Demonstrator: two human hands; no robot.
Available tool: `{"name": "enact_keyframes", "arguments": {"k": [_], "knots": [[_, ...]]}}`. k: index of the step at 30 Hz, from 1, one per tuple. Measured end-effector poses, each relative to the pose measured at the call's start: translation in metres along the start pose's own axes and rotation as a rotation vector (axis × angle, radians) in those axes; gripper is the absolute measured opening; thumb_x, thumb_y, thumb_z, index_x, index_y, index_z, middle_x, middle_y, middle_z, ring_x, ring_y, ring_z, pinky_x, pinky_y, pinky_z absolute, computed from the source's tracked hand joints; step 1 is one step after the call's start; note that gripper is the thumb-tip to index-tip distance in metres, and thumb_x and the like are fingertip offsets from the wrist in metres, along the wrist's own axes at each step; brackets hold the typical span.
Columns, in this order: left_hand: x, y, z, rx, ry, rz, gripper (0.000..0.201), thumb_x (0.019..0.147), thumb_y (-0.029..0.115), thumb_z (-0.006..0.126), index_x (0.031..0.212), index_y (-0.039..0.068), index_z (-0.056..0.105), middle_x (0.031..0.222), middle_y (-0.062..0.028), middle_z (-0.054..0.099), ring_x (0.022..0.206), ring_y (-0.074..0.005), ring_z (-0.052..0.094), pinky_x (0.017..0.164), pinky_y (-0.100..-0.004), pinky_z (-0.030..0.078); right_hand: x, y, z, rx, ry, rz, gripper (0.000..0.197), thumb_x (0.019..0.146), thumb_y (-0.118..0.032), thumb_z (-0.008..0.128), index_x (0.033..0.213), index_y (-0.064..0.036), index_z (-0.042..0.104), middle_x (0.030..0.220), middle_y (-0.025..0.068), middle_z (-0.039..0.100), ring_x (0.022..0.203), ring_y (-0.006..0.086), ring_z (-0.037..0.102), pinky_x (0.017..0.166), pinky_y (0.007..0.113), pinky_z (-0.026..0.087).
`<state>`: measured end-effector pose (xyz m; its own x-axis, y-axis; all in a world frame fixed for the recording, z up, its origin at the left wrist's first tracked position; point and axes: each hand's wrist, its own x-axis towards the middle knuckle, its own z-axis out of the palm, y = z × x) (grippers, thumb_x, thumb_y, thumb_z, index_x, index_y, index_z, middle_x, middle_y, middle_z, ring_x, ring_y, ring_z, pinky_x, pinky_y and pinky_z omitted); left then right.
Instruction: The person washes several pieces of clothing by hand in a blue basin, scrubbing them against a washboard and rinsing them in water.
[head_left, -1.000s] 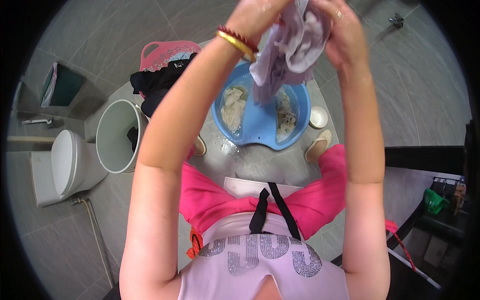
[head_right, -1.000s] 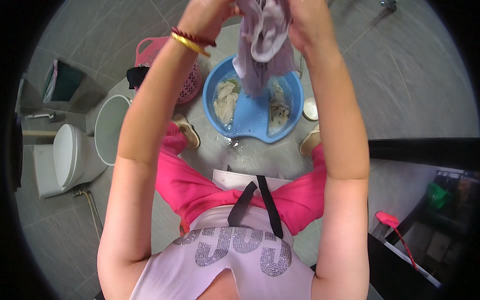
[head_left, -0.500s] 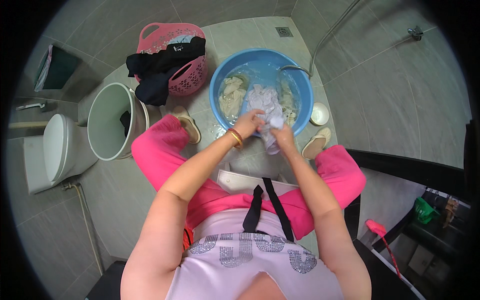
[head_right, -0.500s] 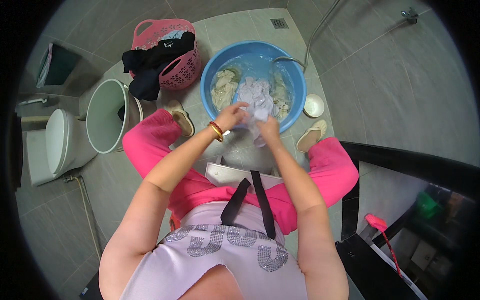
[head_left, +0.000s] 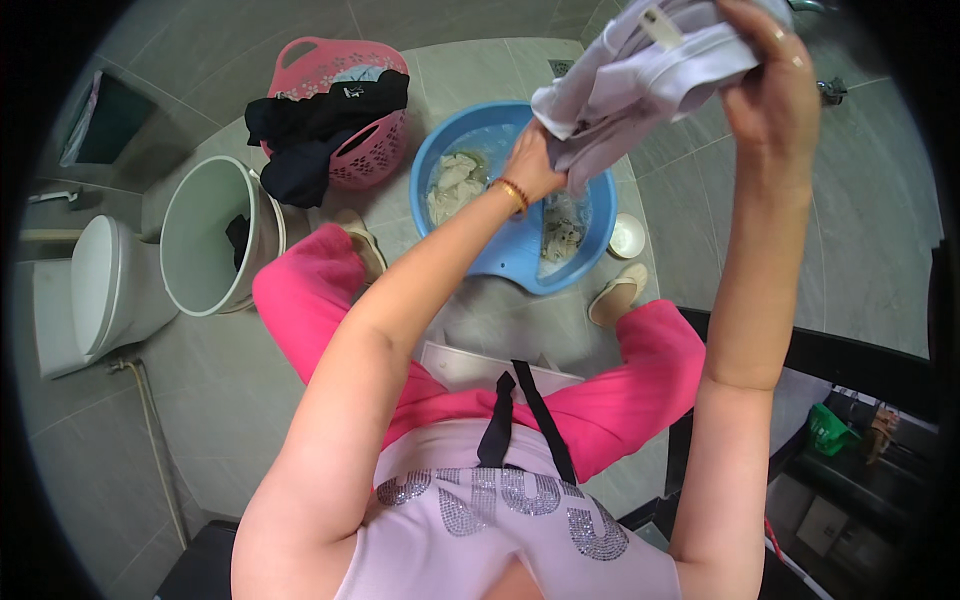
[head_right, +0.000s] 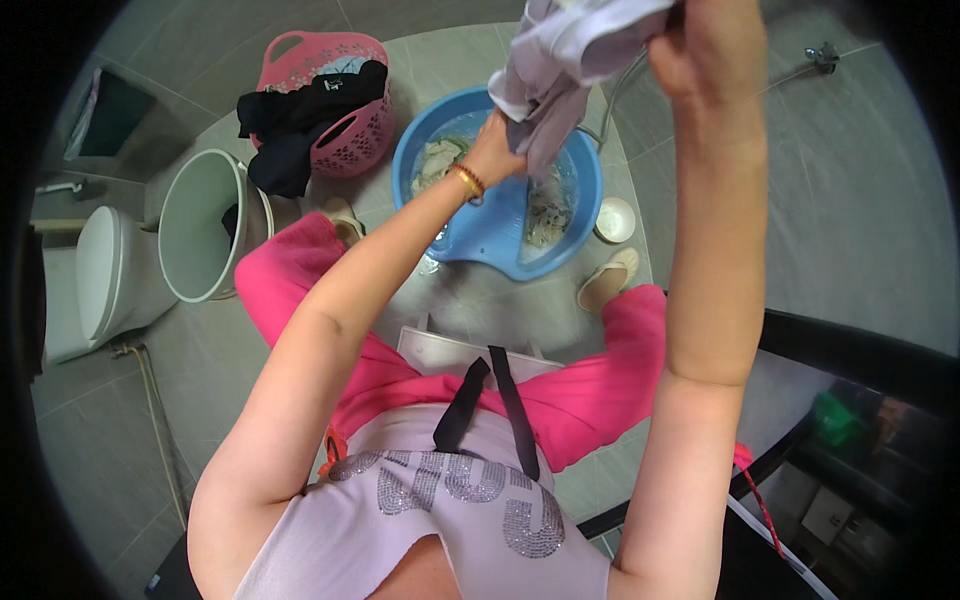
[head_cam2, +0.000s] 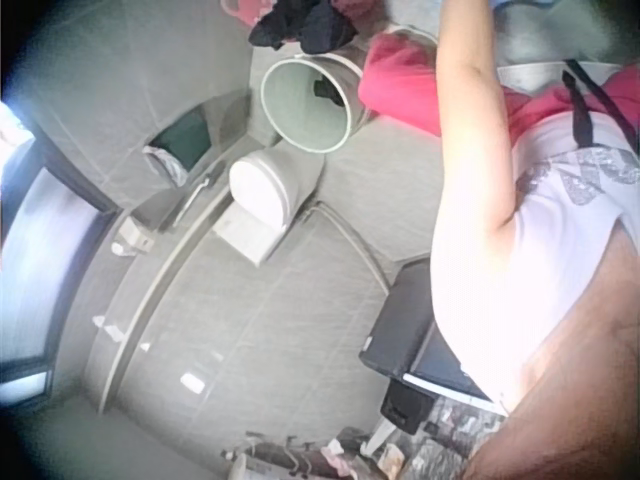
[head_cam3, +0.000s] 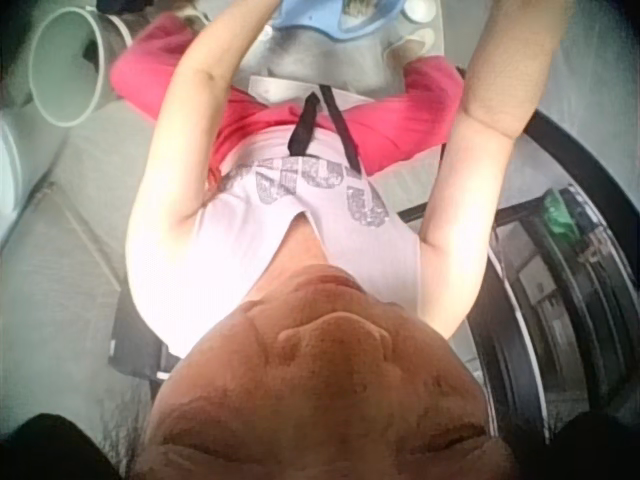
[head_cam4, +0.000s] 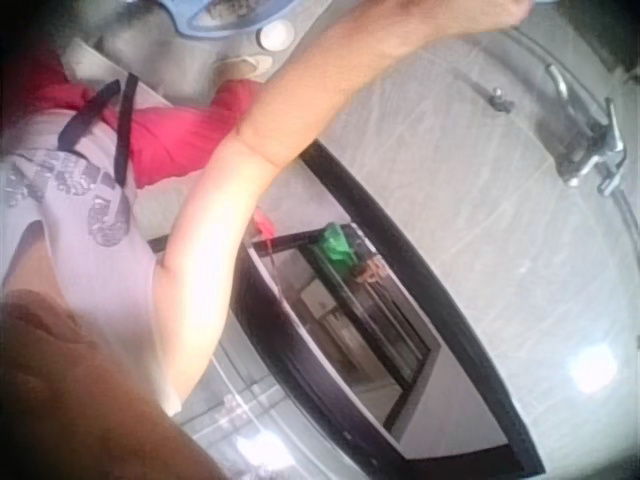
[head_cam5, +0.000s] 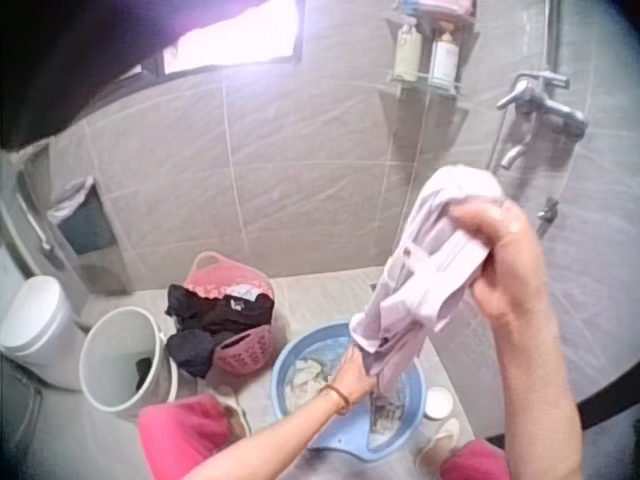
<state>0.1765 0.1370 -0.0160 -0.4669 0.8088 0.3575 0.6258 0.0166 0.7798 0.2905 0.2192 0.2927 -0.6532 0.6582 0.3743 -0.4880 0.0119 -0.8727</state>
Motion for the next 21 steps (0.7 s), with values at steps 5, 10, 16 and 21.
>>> {"name": "enact_keyframes", "arguments": {"k": [5,10,16,21], "knots": [[0.036,0.021,0.019,-0.173,0.017,-0.061,0.103,0.052,0.035,0.084,0.134,0.005,0.03,0.132,-0.0203,0.039,0.123,-0.0361,0.039,0.101,-0.0401,0.035,0.0,-0.007,0.024,0.009,-0.108,-0.115,0.019,0.077,0.001,0.055,0.096,0.002,0.06,0.087,0.007,0.064,0.077,0.0151,0.062,0.074,0.027,0.05],[0.025,0.011,0.015,-0.161,-0.022,-0.028,0.058,0.069,0.022,0.071,0.12,0.003,0.049,0.112,-0.023,0.056,0.102,-0.0383,0.056,0.086,-0.04,0.046,-0.026,-0.007,0.035,0.156,-0.226,-0.042,0.023,0.077,-0.001,0.056,0.1,0.0034,0.059,0.09,0.0088,0.065,0.083,0.0177,0.063,0.08,0.028,0.05],[-0.123,-0.023,-0.002,0.349,-0.635,-0.43,0.044,0.074,0.024,0.062,0.114,0.006,0.055,0.115,-0.0189,0.056,0.111,-0.0362,0.05,0.091,-0.0459,0.042,-0.051,0.153,-0.054,-0.055,0.153,0.335,0.019,0.079,-0.011,0.066,0.093,0.0023,0.063,0.092,0.0101,0.065,0.084,0.0182,0.063,0.076,0.031,0.05],[-0.211,-0.05,0.016,0.509,-0.674,-0.351,0.039,0.079,0.026,0.059,0.114,0.009,0.057,0.127,-0.0065,0.051,0.13,-0.0264,0.031,0.101,-0.0559,0.029,-0.182,0.301,-0.182,-0.924,0.332,0.72,0.067,0.075,-0.037,0.069,0.122,0.0036,0.047,0.106,0.0106,0.058,0.095,0.0196,0.055,0.082,0.032,0.044]]}}
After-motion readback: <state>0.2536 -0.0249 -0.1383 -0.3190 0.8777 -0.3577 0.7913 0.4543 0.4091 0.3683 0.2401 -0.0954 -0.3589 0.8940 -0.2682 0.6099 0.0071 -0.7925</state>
